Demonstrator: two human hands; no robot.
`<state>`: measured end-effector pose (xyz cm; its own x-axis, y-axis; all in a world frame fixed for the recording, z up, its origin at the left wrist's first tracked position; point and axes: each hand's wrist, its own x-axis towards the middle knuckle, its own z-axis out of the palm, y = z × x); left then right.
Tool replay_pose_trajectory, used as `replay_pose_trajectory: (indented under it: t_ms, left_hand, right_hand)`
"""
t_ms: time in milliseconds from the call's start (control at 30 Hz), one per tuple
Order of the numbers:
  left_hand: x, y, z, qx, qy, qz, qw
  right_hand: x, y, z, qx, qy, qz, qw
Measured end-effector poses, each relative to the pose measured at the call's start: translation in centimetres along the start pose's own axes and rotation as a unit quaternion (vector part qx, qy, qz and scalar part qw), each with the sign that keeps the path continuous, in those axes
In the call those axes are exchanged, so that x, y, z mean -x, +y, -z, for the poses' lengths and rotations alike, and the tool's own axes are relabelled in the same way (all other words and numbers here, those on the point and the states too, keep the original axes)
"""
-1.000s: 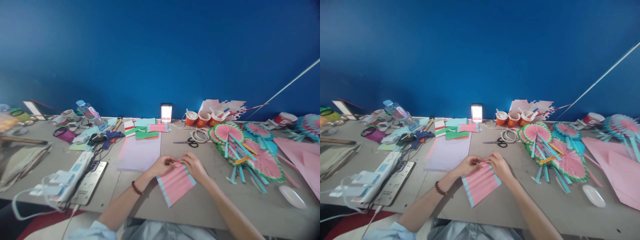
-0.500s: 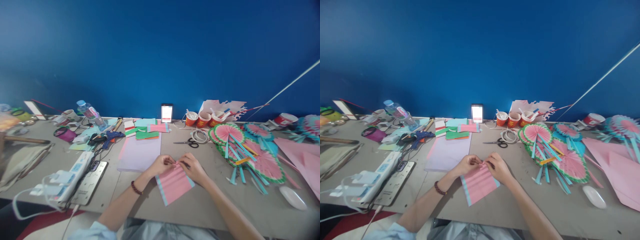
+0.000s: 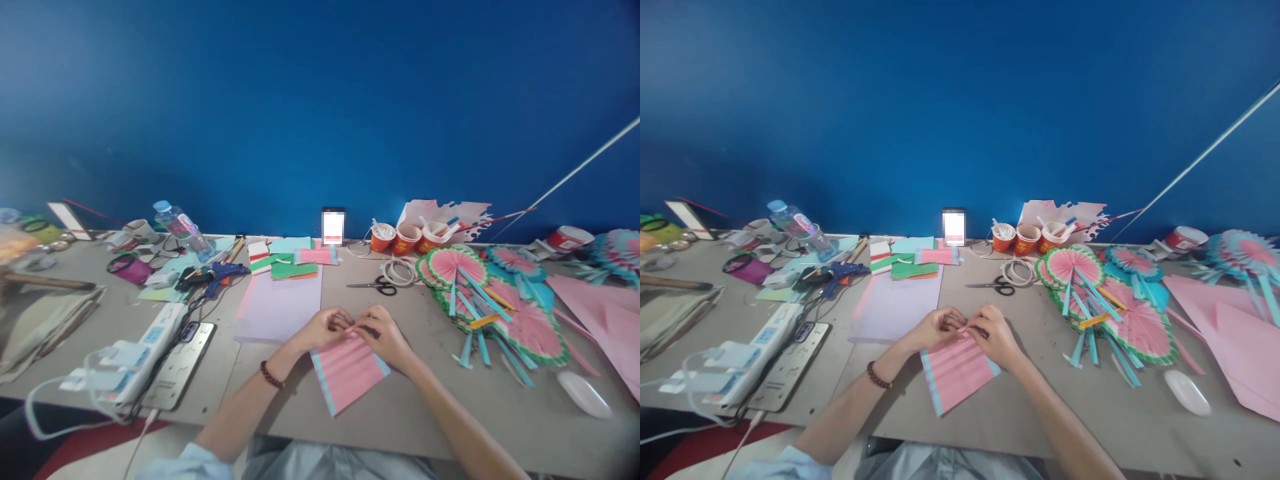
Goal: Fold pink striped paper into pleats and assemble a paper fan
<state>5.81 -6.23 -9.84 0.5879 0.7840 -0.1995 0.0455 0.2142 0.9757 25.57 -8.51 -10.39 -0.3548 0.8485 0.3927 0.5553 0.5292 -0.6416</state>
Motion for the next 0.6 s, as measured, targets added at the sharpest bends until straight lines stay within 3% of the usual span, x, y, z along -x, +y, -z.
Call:
replay_pose_trajectory:
  t_ms: [133,600]
  left_hand:
    - [0.33,0.42,0.56,-0.004,-0.046,-0.007,0.999]
    - [0.35,0.35,0.23,-0.008,-0.047,-0.002,0.999]
  right_hand:
    - [0.07,-0.08,-0.19,-0.024,0.003,-0.028,0.999]
    - [-0.02,-0.09,-0.53,-0.052,-0.002,-0.048,0.998]
